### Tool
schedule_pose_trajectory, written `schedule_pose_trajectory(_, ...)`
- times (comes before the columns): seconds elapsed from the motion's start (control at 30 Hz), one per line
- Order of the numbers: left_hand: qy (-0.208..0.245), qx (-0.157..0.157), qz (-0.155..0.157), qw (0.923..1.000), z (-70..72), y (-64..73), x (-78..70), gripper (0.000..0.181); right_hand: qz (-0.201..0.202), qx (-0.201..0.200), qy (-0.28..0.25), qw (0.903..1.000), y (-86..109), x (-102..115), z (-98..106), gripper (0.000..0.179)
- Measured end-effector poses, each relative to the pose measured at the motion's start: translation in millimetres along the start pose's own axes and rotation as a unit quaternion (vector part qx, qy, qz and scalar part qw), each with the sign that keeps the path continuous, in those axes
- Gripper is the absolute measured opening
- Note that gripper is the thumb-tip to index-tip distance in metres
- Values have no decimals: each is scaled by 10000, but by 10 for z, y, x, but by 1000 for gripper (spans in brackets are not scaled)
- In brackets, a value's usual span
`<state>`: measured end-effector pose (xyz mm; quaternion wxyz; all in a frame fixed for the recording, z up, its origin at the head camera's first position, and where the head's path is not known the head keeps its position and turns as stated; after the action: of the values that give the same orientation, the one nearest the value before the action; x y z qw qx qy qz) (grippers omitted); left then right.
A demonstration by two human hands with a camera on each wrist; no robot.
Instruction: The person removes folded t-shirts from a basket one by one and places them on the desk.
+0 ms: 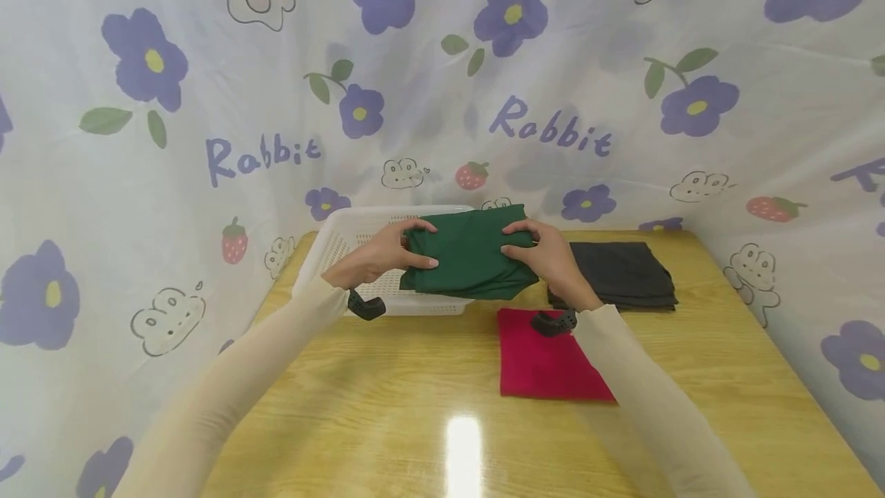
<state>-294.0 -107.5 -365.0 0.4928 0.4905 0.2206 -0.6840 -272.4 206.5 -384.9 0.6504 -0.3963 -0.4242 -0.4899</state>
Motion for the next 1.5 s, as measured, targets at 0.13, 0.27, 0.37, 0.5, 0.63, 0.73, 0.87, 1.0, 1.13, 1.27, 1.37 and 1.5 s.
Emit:
schedule_pose_trajectory(0.13,-38,-15,-158,9999,-102,-27,-45,62,-7,-57,60,10000,55,-34,108,38)
schedule_pose_trajectory(0.27,-3,-21,-268,9996,-208,-68,-94,62,-58,-115,168,9998,108,-61,219,39)
schedule_pose_trajectory(0.37,-78,11,-320,9995,-305,-98,-131,63,-139,-135,258,9995,171,-93,311,41)
schedule_pose_trajectory(0.5,-261,39,-391,9989,-448,-150,-170,63,-269,-192,409,9986,273,-145,442,43)
schedule_pose_trajectory(0.63,-261,92,-461,9986,-578,-203,-204,63,-345,-281,463,9979,360,-182,553,45)
schedule_pose_trajectory(0.73,-146,190,-505,9984,-676,-229,-255,63,-339,-339,346,9983,428,-209,637,46)
schedule_pose_trajectory(0.87,-24,335,-602,9976,-815,-280,-329,62,-261,-427,326,9982,534,-266,760,47)
schedule_pose_trajectory(1.0,-109,365,-702,9968,-966,-355,-382,63,-270,-578,446,9970,648,-322,888,49)
schedule_pose_trajectory(1.13,-157,396,-779,9960,-1133,-415,-433,62,-410,-747,449,9954,750,-393,1010,51)
schedule_pose_trajectory(1.27,-277,426,-838,9952,-1303,-467,-463,61,-461,-840,397,9946,845,-475,1127,51)
schedule_pose_trajectory(1.37,-275,474,-834,9950,-1431,-511,-474,61,-475,-895,299,9944,914,-549,1207,50)
schedule_pose_trajectory(1.5,-187,523,-841,9949,-1617,-570,-500,61,-492,-1032,429,9925,1013,-644,1318,50)
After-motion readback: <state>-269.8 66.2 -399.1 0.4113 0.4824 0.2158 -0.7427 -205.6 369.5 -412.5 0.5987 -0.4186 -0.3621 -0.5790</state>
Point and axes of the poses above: each hand's wrist, its own y-axis away from the middle knuckle, its own z-axis out of the back of the hand, x = y × z, the point moved 1 cm from there along -y, towards the middle knuckle, and after that the axes turned 7 degrees about -y, right-handed, at the moved point
